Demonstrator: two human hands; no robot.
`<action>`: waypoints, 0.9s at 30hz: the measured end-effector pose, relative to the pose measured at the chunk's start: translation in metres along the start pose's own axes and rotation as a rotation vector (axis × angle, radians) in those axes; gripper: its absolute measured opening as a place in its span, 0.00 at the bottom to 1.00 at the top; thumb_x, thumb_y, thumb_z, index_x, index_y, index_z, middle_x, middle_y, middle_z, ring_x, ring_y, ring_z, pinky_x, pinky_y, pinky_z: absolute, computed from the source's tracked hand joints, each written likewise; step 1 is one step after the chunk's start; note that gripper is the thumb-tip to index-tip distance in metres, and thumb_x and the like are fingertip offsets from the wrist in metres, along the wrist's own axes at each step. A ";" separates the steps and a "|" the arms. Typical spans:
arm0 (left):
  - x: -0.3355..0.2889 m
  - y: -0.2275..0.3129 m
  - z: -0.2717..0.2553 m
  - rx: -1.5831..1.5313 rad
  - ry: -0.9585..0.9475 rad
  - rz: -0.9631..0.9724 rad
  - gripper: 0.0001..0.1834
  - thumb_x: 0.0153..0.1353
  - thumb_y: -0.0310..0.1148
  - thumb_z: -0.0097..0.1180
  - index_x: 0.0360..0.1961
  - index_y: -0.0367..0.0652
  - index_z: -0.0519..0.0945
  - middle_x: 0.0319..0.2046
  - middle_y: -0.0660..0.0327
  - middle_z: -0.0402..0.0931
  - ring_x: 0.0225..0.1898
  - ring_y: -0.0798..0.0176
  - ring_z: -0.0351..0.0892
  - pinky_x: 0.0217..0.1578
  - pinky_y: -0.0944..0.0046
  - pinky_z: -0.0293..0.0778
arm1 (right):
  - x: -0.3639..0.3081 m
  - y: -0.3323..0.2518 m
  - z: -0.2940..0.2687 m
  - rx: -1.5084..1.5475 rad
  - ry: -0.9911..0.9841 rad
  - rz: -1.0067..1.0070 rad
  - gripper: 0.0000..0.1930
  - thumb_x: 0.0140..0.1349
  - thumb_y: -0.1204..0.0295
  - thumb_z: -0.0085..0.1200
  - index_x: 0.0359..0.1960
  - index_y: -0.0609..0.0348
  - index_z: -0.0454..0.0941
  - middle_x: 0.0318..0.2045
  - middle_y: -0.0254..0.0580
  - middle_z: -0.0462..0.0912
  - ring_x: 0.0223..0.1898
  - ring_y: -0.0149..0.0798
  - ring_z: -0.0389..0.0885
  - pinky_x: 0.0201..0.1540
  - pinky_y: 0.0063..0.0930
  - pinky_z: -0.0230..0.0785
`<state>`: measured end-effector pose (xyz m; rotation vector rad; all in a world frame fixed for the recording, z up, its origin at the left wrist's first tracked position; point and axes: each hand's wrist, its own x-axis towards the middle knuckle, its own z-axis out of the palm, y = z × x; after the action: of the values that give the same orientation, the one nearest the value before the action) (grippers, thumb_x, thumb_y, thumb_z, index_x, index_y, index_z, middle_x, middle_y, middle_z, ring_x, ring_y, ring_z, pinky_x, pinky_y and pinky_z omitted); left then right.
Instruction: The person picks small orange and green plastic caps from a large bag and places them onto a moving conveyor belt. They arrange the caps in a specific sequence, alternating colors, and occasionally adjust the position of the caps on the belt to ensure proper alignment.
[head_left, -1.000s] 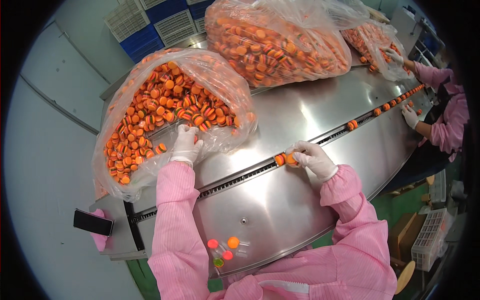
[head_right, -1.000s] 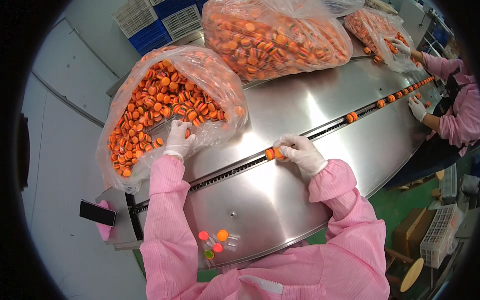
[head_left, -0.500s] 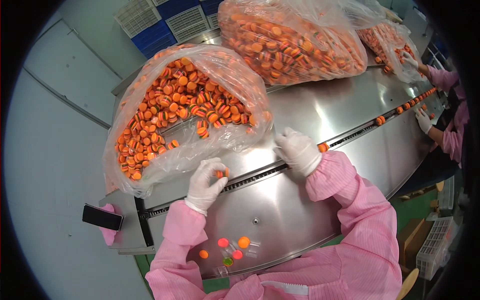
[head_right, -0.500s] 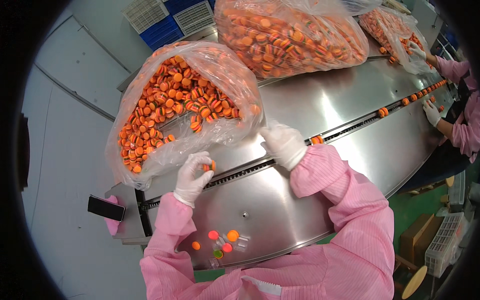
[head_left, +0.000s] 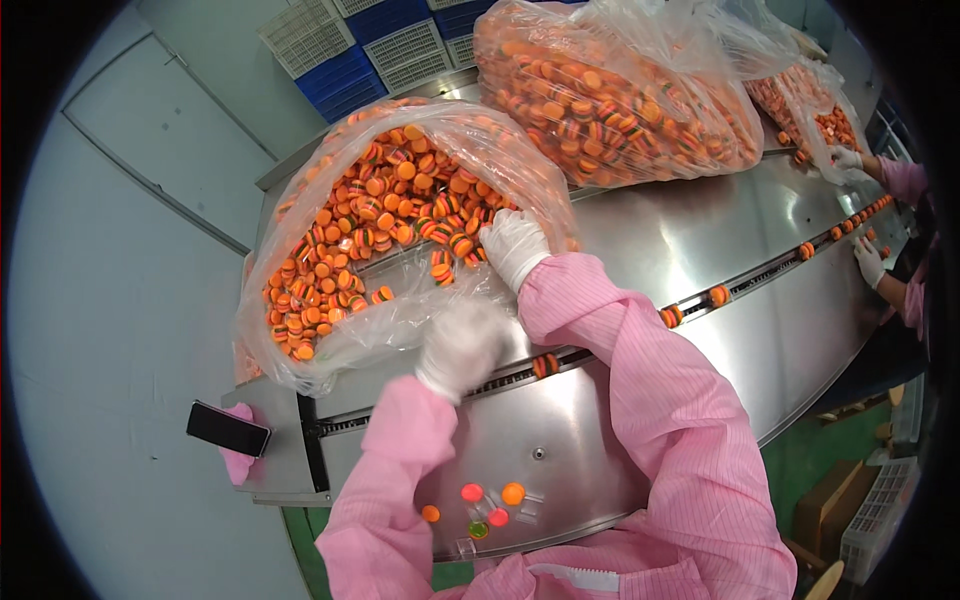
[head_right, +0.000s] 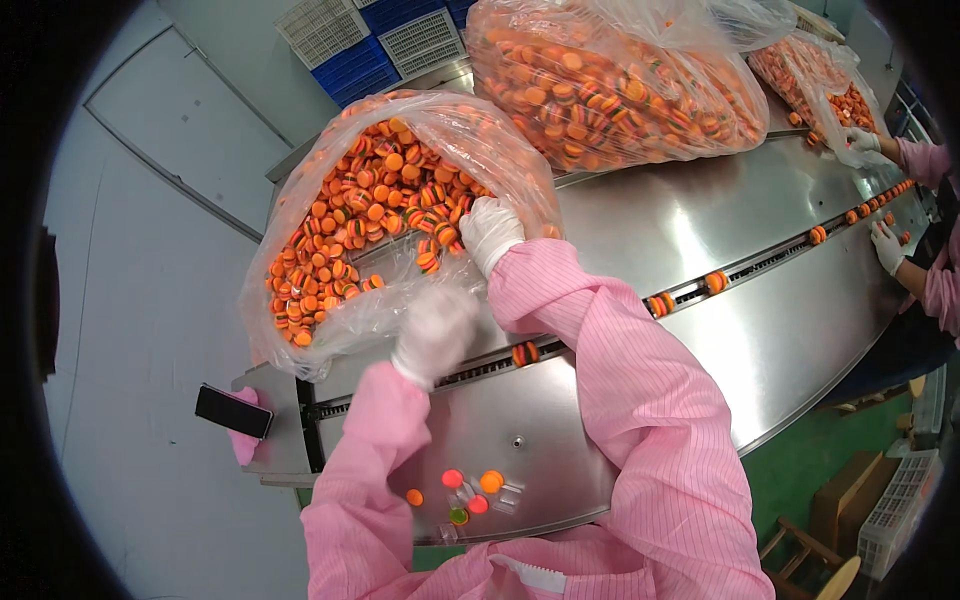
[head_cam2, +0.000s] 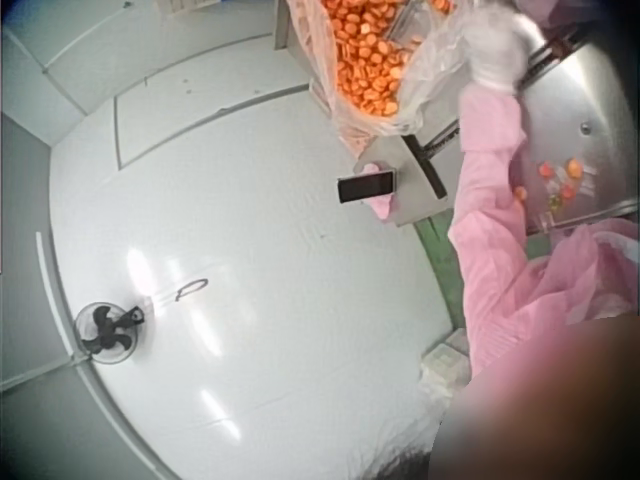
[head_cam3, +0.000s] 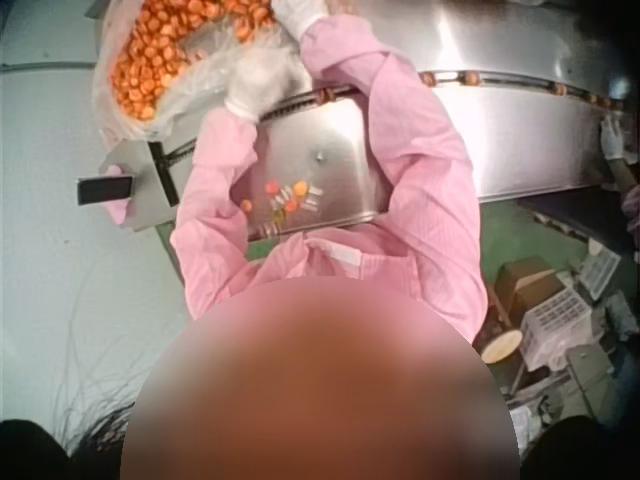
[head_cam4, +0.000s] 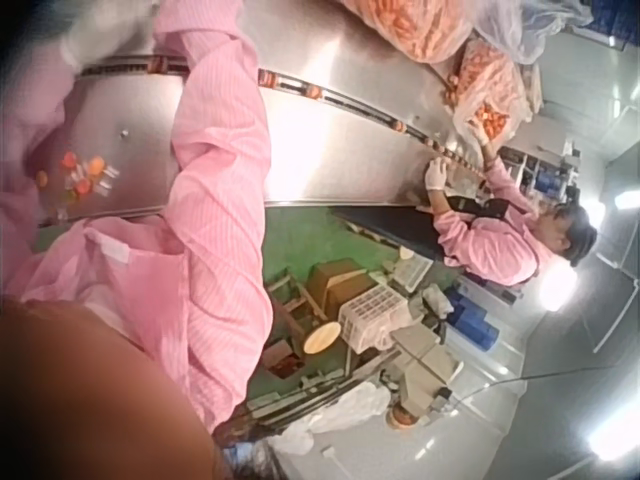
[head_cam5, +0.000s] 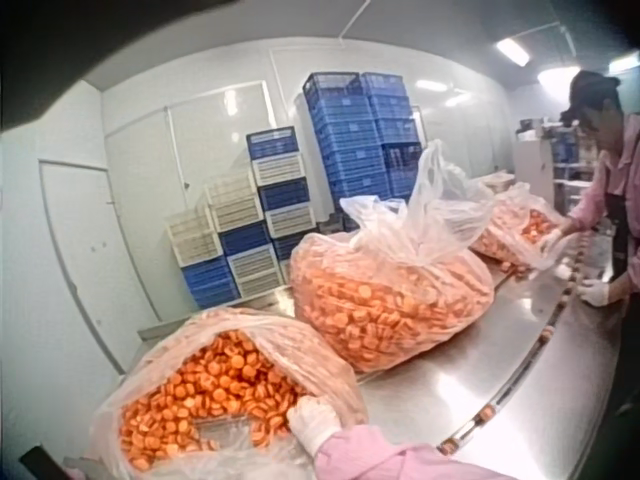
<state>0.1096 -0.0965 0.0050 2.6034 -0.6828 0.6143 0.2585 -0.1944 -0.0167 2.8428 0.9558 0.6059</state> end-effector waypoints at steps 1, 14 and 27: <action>0.003 -0.026 -0.003 0.083 0.111 -0.152 0.07 0.46 0.24 0.55 0.30 0.42 0.77 0.34 0.53 0.72 0.38 0.50 0.74 0.41 0.54 0.71 | 0.003 -0.007 -0.004 0.016 -0.026 0.018 0.07 0.56 0.68 0.46 0.29 0.50 0.78 0.30 0.42 0.77 0.36 0.42 0.77 0.38 0.36 0.66; -0.015 -0.038 -0.017 -0.380 0.216 -0.663 0.10 0.48 0.24 0.56 0.35 0.44 0.76 0.31 0.56 0.66 0.37 0.57 0.74 0.36 0.59 0.72 | -0.008 0.014 -0.016 0.168 -0.050 -0.087 0.08 0.58 0.69 0.45 0.36 0.49 0.76 0.32 0.45 0.78 0.36 0.45 0.80 0.35 0.39 0.72; -0.042 0.035 -0.002 -0.426 -0.422 -1.040 0.07 0.55 0.21 0.54 0.35 0.39 0.72 0.22 0.58 0.75 0.13 0.69 0.72 0.14 0.67 0.68 | -0.019 0.025 -0.031 0.957 0.255 -0.125 0.11 0.56 0.76 0.49 0.41 0.51 0.77 0.32 0.47 0.76 0.36 0.46 0.78 0.40 0.34 0.71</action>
<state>0.0571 -0.1086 -0.0057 2.2470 0.4332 -0.3666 0.2465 -0.2270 0.0098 3.4794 1.8727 0.6234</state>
